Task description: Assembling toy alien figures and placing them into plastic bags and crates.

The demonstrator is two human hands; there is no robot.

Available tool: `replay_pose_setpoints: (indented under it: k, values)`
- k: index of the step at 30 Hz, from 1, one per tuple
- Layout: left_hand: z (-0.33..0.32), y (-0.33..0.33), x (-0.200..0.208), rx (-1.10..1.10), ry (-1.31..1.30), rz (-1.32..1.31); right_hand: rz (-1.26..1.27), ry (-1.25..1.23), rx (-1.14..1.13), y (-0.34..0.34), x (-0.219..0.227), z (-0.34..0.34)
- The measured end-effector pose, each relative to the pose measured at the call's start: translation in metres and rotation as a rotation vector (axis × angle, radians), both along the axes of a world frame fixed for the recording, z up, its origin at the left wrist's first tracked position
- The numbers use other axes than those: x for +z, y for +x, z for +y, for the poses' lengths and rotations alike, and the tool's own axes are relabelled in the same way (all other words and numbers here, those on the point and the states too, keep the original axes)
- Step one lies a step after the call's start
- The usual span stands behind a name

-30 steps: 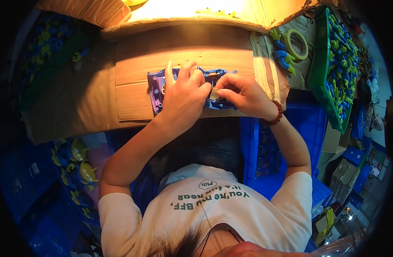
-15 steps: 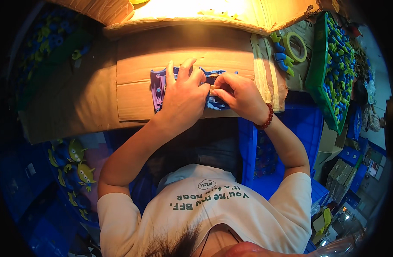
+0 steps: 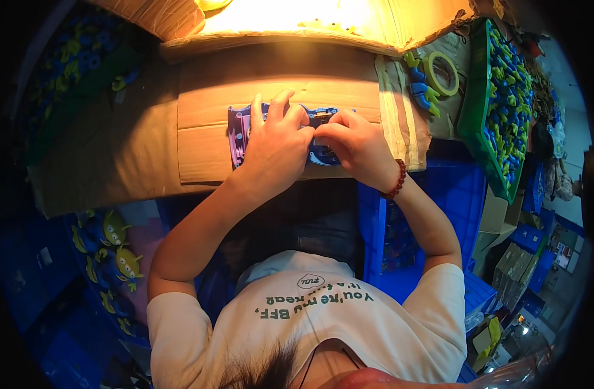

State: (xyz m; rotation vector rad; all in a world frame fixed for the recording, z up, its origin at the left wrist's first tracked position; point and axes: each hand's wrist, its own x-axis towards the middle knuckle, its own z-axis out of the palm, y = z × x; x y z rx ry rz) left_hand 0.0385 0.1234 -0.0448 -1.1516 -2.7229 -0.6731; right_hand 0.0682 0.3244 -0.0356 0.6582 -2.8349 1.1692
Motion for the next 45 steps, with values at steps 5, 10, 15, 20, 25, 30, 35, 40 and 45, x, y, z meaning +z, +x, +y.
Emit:
replay_pose_setpoints:
  k: [5,10,15,20,25,30,35,40,45]
  values:
    - [0.001,-0.001,0.0,-0.006,0.112,-0.051,0.043,-0.181,-0.131,0.002,0.004,0.007]
    - [0.002,0.0,-0.002,0.015,0.157,-0.053,0.139,-0.008,-0.05,0.007,0.001,0.009]
    - [0.004,0.0,-0.004,0.012,0.093,-0.023,0.187,0.091,-0.045,0.005,-0.006,0.005]
    - [0.012,-0.001,-0.008,0.001,0.062,-0.037,0.127,0.105,-0.078,0.004,-0.006,0.002]
    - [0.008,-0.005,-0.005,-0.036,0.084,-0.04,0.111,0.081,-0.053,0.003,-0.005,0.002]
    - [-0.043,-0.009,0.022,0.013,0.286,-0.034,0.103,-0.004,-0.243,-0.003,0.016,0.046]
    - [-0.152,-0.038,0.018,0.314,0.218,0.138,0.287,0.738,-0.359,-0.01,-0.01,0.149]
    - [-0.239,-0.092,-0.026,0.642,0.142,0.225,0.304,0.93,-0.393,-0.022,-0.045,0.173]
    - [-0.248,-0.13,-0.025,0.749,-0.245,0.381,0.349,0.883,-0.376,-0.034,-0.051,0.173]
